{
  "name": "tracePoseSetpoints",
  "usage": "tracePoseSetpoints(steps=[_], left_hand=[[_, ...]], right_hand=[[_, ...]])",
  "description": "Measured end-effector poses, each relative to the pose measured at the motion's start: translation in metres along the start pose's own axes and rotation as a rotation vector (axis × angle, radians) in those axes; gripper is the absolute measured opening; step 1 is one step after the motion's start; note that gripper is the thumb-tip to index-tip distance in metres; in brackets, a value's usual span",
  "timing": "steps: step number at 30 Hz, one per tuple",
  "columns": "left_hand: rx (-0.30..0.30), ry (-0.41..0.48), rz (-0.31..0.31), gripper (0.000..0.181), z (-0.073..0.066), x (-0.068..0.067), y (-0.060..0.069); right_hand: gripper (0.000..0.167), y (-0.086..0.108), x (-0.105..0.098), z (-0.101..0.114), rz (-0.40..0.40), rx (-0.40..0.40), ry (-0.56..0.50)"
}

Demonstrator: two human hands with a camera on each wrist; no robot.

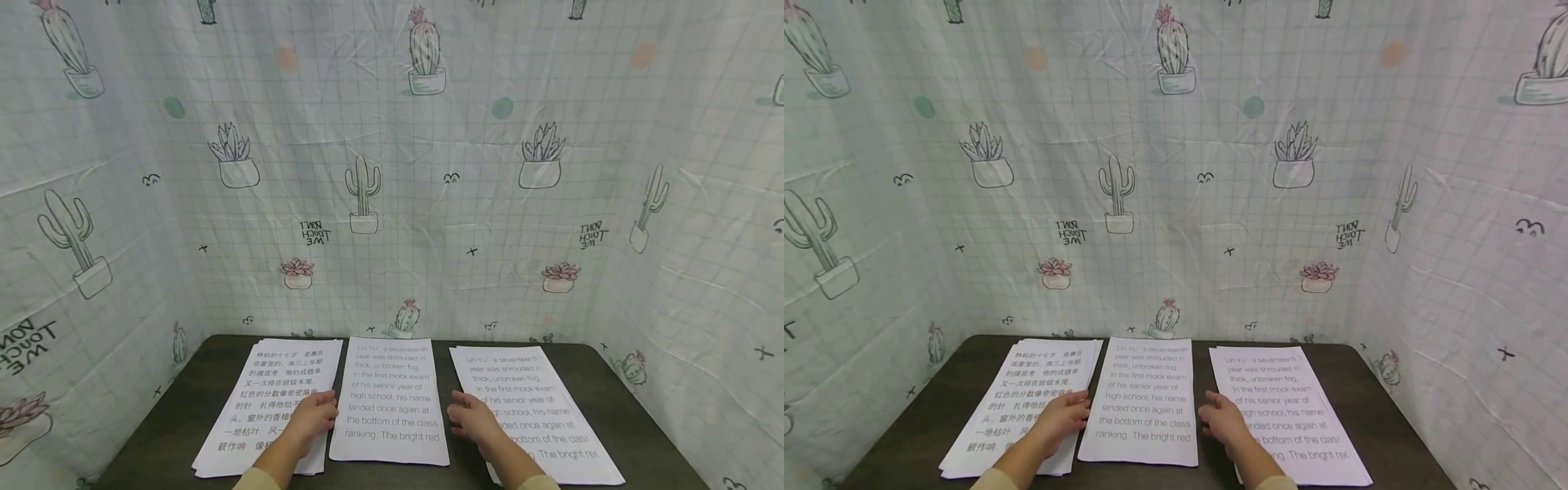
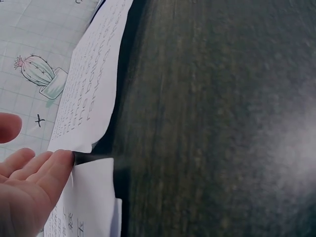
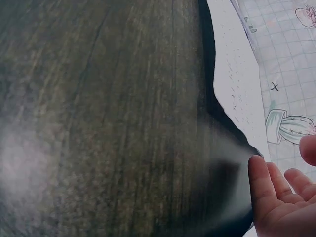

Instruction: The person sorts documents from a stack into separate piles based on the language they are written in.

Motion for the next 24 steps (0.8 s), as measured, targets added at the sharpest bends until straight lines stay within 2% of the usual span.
tracePoseSetpoints(steps=[8, 13, 24], left_hand=[[-0.011, -0.004, 0.0, 0.055, 0.003, -0.001, 0.004], [-0.036, 0.014, 0.037, 0.052, 0.007, 0.0, 0.003], [-0.043, 0.098, 0.14, 0.058, 0.015, 0.005, 0.008]], right_hand=[[0.057, 0.002, 0.001, -0.004, 0.037, 0.059, -0.029], [0.058, 0.003, 0.001, -0.009, 0.071, 0.083, -0.046], [0.059, 0.007, 0.0, -0.013, 0.131, 0.108, -0.03]])
Point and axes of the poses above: each hand's wrist, its own y-axis away from the middle knuckle, its own x-axis out of the palm, z = x × y, the point moved 3 cm from there along -y, towards the middle knuckle, and after that the axes turned 7 degrees about -x, right-handed, at the moved point
